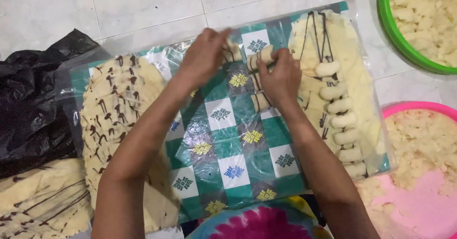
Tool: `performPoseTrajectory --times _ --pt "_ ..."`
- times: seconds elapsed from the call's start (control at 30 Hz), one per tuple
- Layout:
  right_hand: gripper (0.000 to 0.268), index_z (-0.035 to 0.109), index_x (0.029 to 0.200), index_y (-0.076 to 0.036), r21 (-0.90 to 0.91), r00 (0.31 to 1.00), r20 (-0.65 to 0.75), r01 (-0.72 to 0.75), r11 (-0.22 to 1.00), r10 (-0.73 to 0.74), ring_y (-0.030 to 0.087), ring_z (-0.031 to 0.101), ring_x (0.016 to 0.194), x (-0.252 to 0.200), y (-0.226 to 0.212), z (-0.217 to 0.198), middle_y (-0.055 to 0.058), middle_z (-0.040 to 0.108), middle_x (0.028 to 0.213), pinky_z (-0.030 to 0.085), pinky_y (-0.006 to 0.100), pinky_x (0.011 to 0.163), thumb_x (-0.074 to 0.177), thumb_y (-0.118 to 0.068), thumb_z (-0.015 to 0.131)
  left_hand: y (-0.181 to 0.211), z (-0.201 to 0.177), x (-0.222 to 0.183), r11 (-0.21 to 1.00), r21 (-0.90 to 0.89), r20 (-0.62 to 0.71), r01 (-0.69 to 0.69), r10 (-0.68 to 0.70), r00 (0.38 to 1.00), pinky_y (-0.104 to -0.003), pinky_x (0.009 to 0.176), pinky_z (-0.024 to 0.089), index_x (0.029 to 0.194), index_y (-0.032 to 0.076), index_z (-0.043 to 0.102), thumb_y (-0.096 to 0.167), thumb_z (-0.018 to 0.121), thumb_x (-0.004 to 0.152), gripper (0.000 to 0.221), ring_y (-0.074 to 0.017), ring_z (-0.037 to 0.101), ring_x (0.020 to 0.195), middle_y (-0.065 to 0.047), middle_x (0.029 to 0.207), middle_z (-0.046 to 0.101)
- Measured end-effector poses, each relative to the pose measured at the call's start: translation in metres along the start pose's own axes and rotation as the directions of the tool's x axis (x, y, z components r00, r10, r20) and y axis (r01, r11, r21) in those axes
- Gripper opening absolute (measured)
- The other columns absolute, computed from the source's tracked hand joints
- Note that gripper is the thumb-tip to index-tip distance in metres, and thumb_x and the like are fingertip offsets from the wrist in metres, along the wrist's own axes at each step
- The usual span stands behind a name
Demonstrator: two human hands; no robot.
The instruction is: Rolling thin strips of dough with a filling into small cylindrical shapes on a flat surface.
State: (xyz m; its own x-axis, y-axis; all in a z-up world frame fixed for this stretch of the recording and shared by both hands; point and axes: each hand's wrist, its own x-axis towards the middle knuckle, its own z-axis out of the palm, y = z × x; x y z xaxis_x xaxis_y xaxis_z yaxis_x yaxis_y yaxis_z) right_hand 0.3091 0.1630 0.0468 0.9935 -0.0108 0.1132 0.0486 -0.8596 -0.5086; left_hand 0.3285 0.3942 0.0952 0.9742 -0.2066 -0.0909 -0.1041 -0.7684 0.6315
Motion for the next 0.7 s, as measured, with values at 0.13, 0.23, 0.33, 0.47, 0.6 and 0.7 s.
performPoseTrajectory --times 0.13,0.23,0.33,0.47,0.6,0.7 --pt "0.030 0.052 0.108 -0.009 0.319 0.997 -0.069 0.036 0.947 -0.015 0.025 0.060 0.081 -0.001 -0.009 0.005 0.008 0.061 0.090 0.049 0.040 0.072 0.092 -0.022 0.073 -0.008 0.029 0.015 0.894 0.340 -0.056 -0.291 0.329 0.943 -0.044 0.079 0.046 0.136 0.014 0.065 0.019 0.063 0.095 0.042 -0.0332 0.054 0.089 -0.016 0.103 0.054" --pt "0.028 0.047 0.114 -0.009 0.712 0.998 -0.013 -0.030 0.701 0.056 0.019 0.064 0.085 0.002 0.006 0.005 0.012 0.064 0.102 0.054 0.031 0.074 0.094 -0.007 0.067 -0.009 0.030 0.023 0.915 0.310 0.071 -0.257 0.248 0.966 -0.049 0.094 0.043 0.137 0.017 0.063 0.030 0.072 0.088 0.052 -0.0372 0.051 0.112 -0.018 0.127 0.048" --pt "0.038 0.043 0.127 -0.008 0.919 0.983 0.103 -0.153 0.363 0.153 0.017 0.064 0.090 0.000 0.012 -0.025 0.014 0.065 0.108 0.054 0.027 0.078 0.095 -0.005 0.065 -0.016 0.033 0.029 0.895 0.346 0.124 -0.283 0.255 0.959 -0.048 0.094 0.048 0.144 0.018 0.056 0.028 0.084 0.078 0.073 -0.0361 0.056 0.112 -0.017 0.129 0.054" --pt "0.040 0.062 0.119 -0.001 0.915 0.900 0.384 -0.341 -0.216 0.206 0.025 0.071 0.095 -0.030 0.020 -0.071 0.012 0.069 0.102 0.060 0.038 0.086 0.100 -0.036 0.062 -0.011 0.030 0.036 0.948 0.227 0.124 -0.223 0.199 0.972 -0.050 0.107 0.045 0.152 0.016 0.044 0.011 0.087 0.074 0.090 -0.0340 0.055 0.126 -0.011 0.136 0.062" --pt "0.055 0.057 0.129 0.008 0.834 0.845 0.495 -0.398 -0.383 0.201 0.027 0.072 0.090 -0.071 0.037 -0.071 0.023 0.070 0.106 0.063 0.033 0.079 0.104 -0.041 0.053 -0.012 0.019 0.030 0.985 -0.172 0.112 -0.001 0.021 0.993 -0.044 0.090 0.061 0.148 0.017 0.049 0.006 0.074 0.086 0.068 -0.0326 0.070 0.106 -0.019 0.137 0.062" --pt "0.056 0.047 0.140 0.008 0.754 0.834 0.550 -0.472 -0.457 0.046 0.030 0.069 0.101 -0.094 0.022 -0.086 0.023 0.067 0.116 0.062 0.037 0.083 0.107 -0.036 0.050 -0.018 0.036 0.015 0.826 -0.564 -0.074 -0.005 -0.045 0.996 -0.035 0.089 0.061 0.149 0.016 0.042 0.011 0.074 0.089 0.069 -0.0258 0.071 0.110 -0.015 0.133 0.065"
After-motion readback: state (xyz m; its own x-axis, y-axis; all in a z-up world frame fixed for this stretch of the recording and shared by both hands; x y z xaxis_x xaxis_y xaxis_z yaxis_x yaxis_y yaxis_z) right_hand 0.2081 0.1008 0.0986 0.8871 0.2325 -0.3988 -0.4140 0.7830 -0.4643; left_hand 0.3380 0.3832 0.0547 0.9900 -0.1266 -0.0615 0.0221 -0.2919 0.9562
